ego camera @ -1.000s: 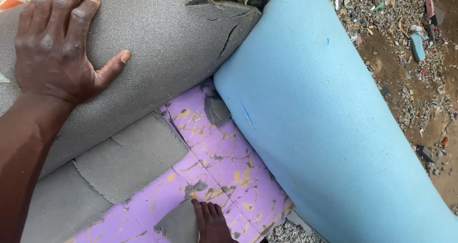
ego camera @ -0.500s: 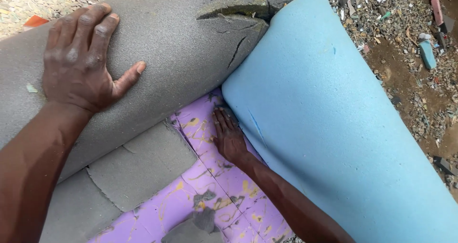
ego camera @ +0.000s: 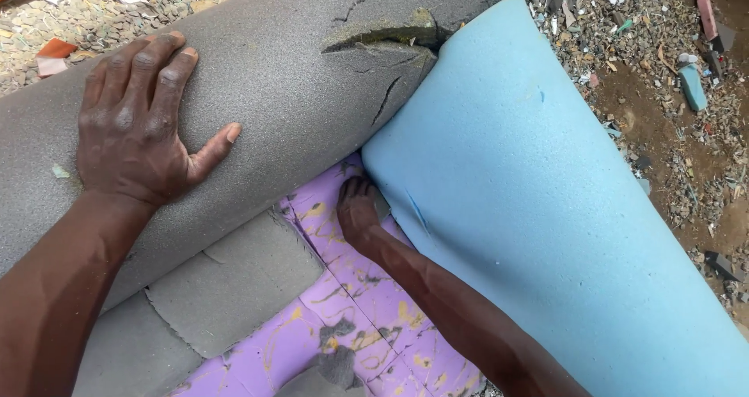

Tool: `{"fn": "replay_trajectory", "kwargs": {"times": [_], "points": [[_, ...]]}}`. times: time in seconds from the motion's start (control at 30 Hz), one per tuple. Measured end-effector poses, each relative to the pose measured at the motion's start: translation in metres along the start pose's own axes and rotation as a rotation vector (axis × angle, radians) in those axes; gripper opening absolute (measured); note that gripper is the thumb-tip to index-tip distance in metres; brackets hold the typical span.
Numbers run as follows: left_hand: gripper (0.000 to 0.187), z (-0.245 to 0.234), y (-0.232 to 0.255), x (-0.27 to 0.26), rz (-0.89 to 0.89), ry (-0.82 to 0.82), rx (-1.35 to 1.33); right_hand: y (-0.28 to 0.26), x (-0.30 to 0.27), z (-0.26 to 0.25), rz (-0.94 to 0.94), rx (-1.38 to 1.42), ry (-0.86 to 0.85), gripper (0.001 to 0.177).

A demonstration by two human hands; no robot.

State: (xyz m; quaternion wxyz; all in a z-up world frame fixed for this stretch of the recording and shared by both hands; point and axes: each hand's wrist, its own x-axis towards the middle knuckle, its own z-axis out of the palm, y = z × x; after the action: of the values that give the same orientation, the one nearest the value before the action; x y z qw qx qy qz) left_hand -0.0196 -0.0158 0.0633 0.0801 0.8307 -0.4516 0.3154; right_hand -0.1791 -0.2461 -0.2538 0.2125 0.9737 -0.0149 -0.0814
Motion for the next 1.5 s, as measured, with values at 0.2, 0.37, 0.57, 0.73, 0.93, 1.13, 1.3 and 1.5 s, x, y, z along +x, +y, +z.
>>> {"fn": "replay_trajectory", "kwargs": {"times": [0.2,0.37,0.57,0.73,0.93,1.13,1.3,1.5], "points": [[0.069,0.005,-0.002,-0.003,0.009,0.001,0.044,-0.007,0.025,0.013,0.094,-0.01,-0.096,0.041],[0.064,0.015,-0.002,-0.002,0.022,0.051,-0.384,0.004,0.028,0.014,-0.065,0.038,-0.224,0.065],[0.066,0.003,-0.005,-0.003,0.04,-0.005,0.03,-0.001,0.034,0.078,-0.139,0.143,0.018,0.017],[0.069,0.004,-0.003,-0.002,0.006,-0.015,0.051,-0.006,0.024,0.113,-0.154,0.07,0.284,0.027],[0.069,0.003,0.0,0.001,-0.025,-0.028,0.041,0.037,-0.047,-0.015,-0.274,-0.076,0.453,0.019],[0.071,0.003,0.001,-0.001,-0.038,-0.043,0.066,0.023,-0.144,-0.088,-0.32,0.272,0.237,0.033],[0.069,0.004,0.0,-0.002,-0.02,-0.018,0.073,-0.014,-0.194,-0.096,-0.289,0.804,-0.205,0.057],[0.068,0.003,0.0,-0.003,-0.012,-0.015,0.088,-0.008,-0.198,-0.124,-0.132,1.247,-0.201,0.049]]}}
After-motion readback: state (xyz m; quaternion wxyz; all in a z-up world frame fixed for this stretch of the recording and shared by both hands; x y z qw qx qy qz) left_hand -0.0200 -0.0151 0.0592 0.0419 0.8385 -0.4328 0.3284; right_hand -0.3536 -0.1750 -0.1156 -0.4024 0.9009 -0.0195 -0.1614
